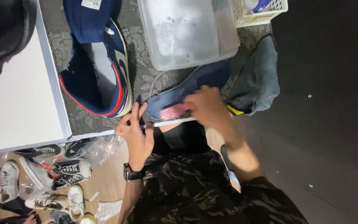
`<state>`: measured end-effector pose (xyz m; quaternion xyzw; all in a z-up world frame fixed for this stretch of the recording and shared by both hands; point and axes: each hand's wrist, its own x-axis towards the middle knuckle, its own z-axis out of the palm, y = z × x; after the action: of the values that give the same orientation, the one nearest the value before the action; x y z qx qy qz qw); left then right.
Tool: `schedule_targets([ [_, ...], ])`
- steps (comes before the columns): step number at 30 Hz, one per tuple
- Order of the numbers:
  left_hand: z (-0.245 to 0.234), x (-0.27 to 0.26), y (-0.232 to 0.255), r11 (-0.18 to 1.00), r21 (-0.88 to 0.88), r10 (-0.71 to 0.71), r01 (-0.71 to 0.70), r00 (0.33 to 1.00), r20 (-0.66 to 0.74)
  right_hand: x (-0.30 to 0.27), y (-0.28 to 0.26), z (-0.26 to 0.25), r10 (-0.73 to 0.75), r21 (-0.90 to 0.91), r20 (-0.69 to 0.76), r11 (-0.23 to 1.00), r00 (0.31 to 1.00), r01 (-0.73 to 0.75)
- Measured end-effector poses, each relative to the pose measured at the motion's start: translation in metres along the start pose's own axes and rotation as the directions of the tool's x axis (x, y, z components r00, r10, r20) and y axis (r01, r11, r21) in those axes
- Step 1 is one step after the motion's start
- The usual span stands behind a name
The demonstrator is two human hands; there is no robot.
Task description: The person cleans a blue shoe insole by scrubbing it with a pink brush dipped in soapy water, then wipes it with a yellow cloth. They spray the insole with a cleaning solution and place it back into the shoe.
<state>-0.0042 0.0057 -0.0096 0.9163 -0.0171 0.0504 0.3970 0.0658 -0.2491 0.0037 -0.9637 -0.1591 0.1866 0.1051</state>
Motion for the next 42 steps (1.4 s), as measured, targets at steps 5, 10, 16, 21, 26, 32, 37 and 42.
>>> schedule_targets([
  [5, -0.005, 0.002, 0.006, 0.999, 0.028, -0.027, 0.025, 0.999, 0.041, -0.005, 0.011, 0.010, 0.010, 0.062, -0.020, 0.998, 1.000, -0.009],
  [10, -0.006, -0.002, 0.005, 0.999, 0.011, -0.045, 0.044, 0.998, 0.046, -0.005, -0.003, 0.006, 0.011, -0.019, -0.049, 1.000, 0.999, -0.012],
  [16, -0.006, -0.004, 0.007, 0.998, -0.036, -0.046, 0.047, 0.999, 0.007, 0.005, -0.001, -0.022, 0.034, 0.022, 0.016, 0.999, 0.999, -0.034],
  [21, -0.002, 0.007, 0.014, 1.000, -0.005, -0.026, 0.026, 0.998, -0.065, 0.018, -0.044, -0.020, -0.037, 0.000, -0.081, 0.999, 0.996, 0.037],
  [26, 0.000, 0.000, 0.013, 0.996, -0.069, -0.058, 0.050, 0.990, -0.131, 0.016, -0.021, -0.053, 0.138, 0.042, -0.035, 0.990, 0.990, -0.137],
  [32, 0.002, 0.005, 0.012, 0.997, -0.071, -0.001, -0.014, 0.978, -0.210, 0.026, -0.044, -0.033, 0.150, 0.137, -0.079, 0.981, 0.986, -0.139],
  [37, 0.001, 0.003, 0.013, 0.998, -0.065, -0.004, -0.011, 0.972, -0.234, 0.018, -0.015, -0.025, 0.229, 0.093, -0.152, 0.972, 0.961, -0.217],
  [42, 0.003, 0.000, 0.005, 0.999, -0.010, -0.041, 0.040, 0.983, -0.178, 0.010, -0.051, -0.038, 0.083, 0.179, -0.240, 0.983, 0.967, -0.040],
])
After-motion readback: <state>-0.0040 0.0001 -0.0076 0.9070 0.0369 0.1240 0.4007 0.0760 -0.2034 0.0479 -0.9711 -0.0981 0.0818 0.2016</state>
